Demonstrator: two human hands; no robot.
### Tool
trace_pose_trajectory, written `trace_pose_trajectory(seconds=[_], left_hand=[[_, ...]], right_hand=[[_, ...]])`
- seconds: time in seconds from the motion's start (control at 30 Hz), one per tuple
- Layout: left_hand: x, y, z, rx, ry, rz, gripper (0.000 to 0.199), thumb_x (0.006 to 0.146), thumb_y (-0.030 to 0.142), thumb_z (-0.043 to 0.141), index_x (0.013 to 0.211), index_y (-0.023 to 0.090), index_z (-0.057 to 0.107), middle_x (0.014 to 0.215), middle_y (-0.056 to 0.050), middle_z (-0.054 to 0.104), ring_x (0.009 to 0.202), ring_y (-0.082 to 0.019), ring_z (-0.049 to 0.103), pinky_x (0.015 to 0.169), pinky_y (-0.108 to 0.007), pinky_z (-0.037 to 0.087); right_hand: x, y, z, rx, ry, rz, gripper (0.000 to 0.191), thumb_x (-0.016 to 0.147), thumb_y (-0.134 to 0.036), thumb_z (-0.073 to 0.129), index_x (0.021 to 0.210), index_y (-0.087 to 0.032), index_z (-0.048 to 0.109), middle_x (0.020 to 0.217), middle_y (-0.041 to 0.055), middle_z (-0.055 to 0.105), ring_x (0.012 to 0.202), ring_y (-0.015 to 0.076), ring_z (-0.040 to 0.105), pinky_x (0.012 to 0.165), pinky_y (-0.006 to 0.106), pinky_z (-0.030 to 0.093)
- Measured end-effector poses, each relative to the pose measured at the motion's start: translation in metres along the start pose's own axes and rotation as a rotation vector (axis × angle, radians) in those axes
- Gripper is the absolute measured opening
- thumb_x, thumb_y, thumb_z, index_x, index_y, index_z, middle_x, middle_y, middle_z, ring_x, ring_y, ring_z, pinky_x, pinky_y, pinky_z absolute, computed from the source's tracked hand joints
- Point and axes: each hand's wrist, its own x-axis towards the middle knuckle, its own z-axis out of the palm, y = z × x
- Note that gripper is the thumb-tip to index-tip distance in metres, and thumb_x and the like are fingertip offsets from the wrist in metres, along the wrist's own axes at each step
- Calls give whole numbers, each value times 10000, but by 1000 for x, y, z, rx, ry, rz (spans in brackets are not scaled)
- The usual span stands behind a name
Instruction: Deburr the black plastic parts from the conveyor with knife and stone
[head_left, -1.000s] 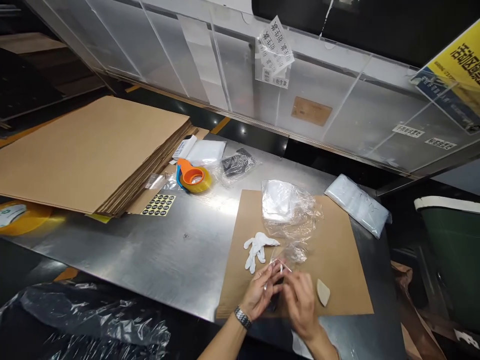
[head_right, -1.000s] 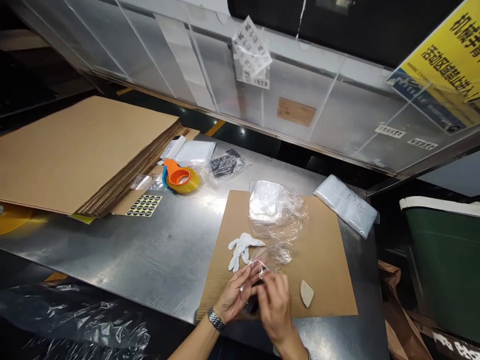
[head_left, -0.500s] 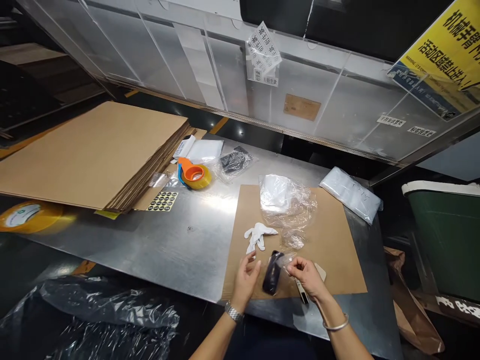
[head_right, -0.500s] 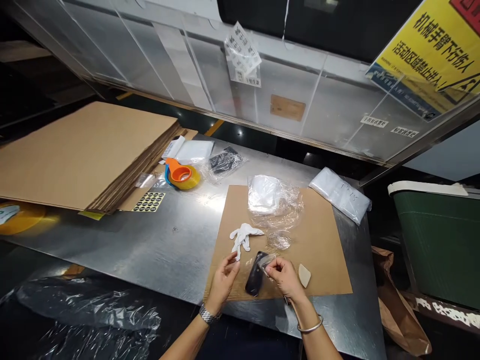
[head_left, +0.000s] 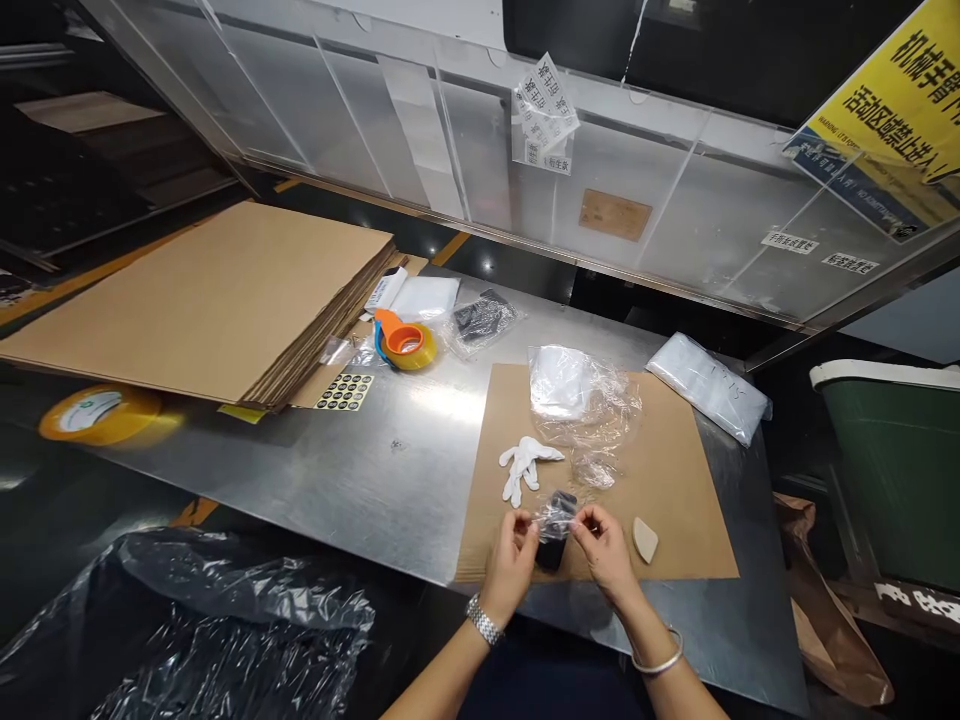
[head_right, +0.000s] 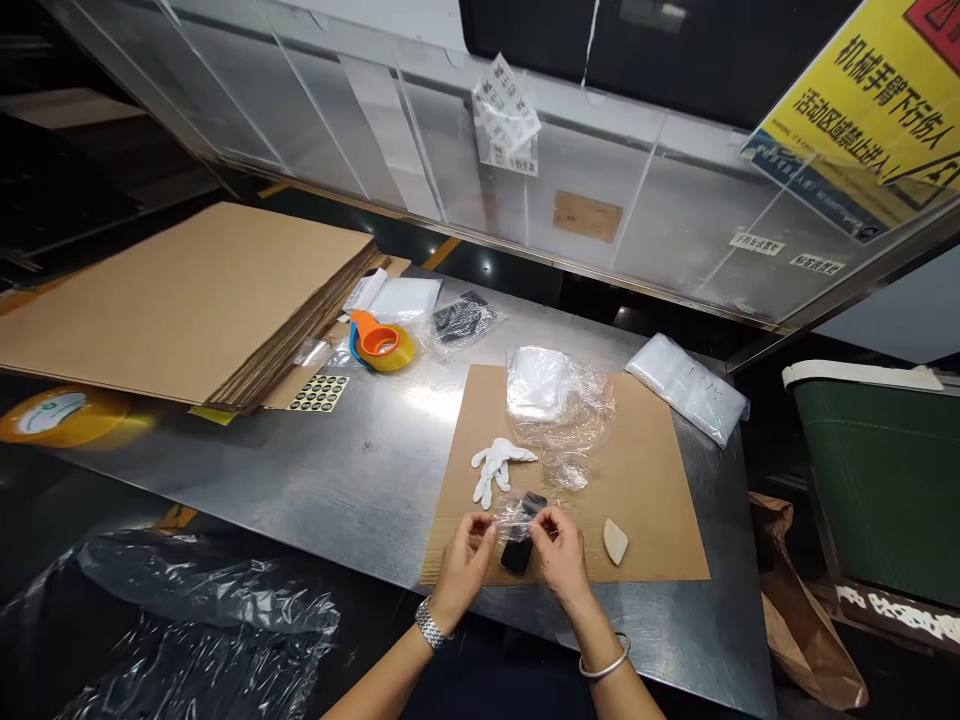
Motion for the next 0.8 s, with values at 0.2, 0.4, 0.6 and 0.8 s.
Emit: trace_pose_trajectory(seconds=[0.2, 0.4, 0.6, 0.8], left_hand=[[2, -9, -1, 741, 23, 600, 230, 799, 198, 484, 972, 238, 629, 965, -89, 577, 916, -240, 493, 784, -363, 373], [30, -33, -12, 798, 101, 626, 225, 824, 131, 398, 873, 161, 616, 804, -81, 524, 773, -201, 468, 719, -326, 401], [42, -59, -21, 862, 67, 588, 211, 855, 171, 396, 805, 173, 601, 742, -53, 510, 725, -180, 482, 685, -295, 407], [37, -74, -20, 876, -26, 484, 227, 847, 187, 419, 741, 188, 619, 723, -55, 542, 743, -187, 507, 694, -310, 405]], right_hand=[[-3, -6, 19, -154, -48, -141, 139, 820, -259, 478, 745, -202, 580, 766, 32, 579, 794, 185, 499, 733, 302, 386], [-7, 21, 33, -245, 32, -66, 199, 841, -298, 430, 940, -195, 568, 890, 68, 600, 856, 195, 538, 775, 313, 407], [-24, 67, 57, -335, 146, 226, 274, 807, -388, 445, 862, -138, 542, 696, 113, 587, 714, 273, 584, 661, 371, 409], [-43, 91, 46, -196, 50, 292, 322, 841, -462, 351, 829, -179, 504, 652, 43, 540, 642, 201, 551, 619, 321, 420]])
